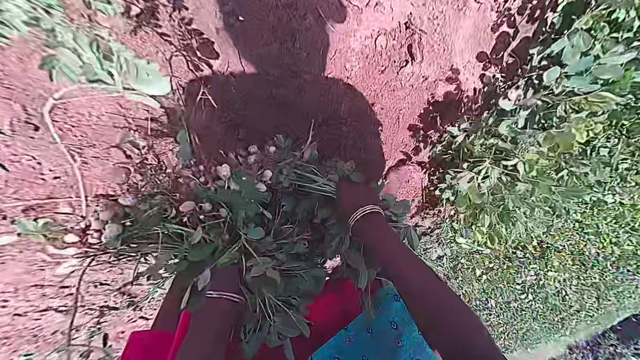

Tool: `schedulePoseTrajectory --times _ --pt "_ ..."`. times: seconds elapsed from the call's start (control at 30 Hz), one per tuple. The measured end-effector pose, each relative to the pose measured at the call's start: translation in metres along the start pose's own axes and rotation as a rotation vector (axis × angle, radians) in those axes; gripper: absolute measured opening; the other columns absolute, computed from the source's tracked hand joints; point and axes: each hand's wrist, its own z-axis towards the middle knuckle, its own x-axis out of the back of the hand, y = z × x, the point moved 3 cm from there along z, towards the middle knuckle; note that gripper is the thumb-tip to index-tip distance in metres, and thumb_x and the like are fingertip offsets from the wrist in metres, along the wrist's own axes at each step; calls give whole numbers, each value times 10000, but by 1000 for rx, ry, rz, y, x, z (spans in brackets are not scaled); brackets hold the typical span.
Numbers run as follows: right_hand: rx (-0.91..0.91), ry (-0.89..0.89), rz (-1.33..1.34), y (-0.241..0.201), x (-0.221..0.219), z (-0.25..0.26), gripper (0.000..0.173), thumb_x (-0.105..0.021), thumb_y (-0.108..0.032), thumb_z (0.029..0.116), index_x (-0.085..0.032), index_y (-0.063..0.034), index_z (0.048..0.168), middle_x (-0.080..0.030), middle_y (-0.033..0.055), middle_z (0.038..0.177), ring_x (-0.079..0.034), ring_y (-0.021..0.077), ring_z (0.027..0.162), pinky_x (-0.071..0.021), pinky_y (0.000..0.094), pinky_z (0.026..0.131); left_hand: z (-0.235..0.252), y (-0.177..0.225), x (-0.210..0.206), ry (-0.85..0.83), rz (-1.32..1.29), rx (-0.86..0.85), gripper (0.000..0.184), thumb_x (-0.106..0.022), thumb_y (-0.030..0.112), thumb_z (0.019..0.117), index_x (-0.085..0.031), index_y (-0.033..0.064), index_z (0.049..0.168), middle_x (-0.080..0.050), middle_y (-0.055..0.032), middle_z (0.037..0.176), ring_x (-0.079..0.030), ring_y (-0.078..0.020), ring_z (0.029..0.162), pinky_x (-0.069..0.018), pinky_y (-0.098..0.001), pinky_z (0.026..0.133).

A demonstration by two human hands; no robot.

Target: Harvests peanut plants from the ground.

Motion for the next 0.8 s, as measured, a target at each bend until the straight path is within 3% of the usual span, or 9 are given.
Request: schedulePoseTrajectory --times 0.03,0.1,0.23,0.33,0.43,0.63,0.67,0.73,0.8 --pt "-25 46 2 16 10 12 338 -643 -154 992 -630 -10 1297 -676 263 1219 -667 460 1115 -547 651 861 -2 47 30 -169 -12 195 359 -449 84 1084 -523 -125 1366 -561 -288 1392 -540 -306 1312 -387 -396 1130" --pt "-155 221 -2 70 44 45 502 -647 -92 958 -550 -58 1449 -654 275 1292 -650 487 1160 -536 677 882 -3 77 43 -91 -148 308 366 -496 25 1053 -493 -150 1374 -543 -282 1400 -521 -259 1302 -377 -327 1129" --pt "-483 591 56 219 102 99 764 -658 -93 944 -311 -123 1624 -453 296 1533 -582 500 1272 -535 643 950 15 -28 4 20 10 -90 428 -529 168 1052 -527 -125 1363 -592 -282 1341 -575 -299 1279 -445 -357 1104" --pt "-641 522 119 276 102 124 956 -736 -207 896 -175 -113 1664 -316 259 1647 -501 443 1395 -499 602 1047 14 -23 1 -170 243 90 407 -517 189 1069 -553 -48 1398 -580 -252 1408 -537 -330 1356 -400 -482 1149" --pt "-562 253 69 263 85 122 534 -586 -303 1042 -543 85 1407 -511 340 1468 -483 484 1389 -382 665 1110 34 3 9 -216 132 198 366 -550 101 1051 -553 -99 1358 -580 -271 1366 -541 -290 1288 -394 -381 1120" --pt "-369 205 151 243 113 82 440 -488 -188 1094 -540 159 1360 -508 371 1454 -460 494 1408 -332 638 1156 52 -6 13 -438 71 -198 386 -459 147 1091 -509 -126 1360 -581 -277 1323 -579 -213 1221 -443 -236 1035" --pt "-373 261 202 238 111 67 422 -531 -166 1074 -555 167 1332 -537 376 1414 -493 495 1370 -351 631 1141 44 -2 11 -362 110 -312 405 -462 193 1088 -545 -143 1298 -607 -306 1228 -611 -274 1150 -482 -262 989" --pt "-409 429 322 219 89 19 439 -625 -129 1021 -545 169 1333 -564 387 1364 -529 501 1321 -372 621 1120 4 51 23 -285 326 85 433 -445 258 1104 -578 -81 1340 -606 -272 1343 -564 -323 1304 -404 -396 1127" --pt "-393 509 398 157 85 -22 500 -554 -138 1065 -440 159 1451 -482 370 1486 -448 446 1441 -310 519 1213 -8 58 14 489 441 21 462 -440 286 1070 -750 -38 958 -742 -195 937 -711 -284 948 -501 -380 969"
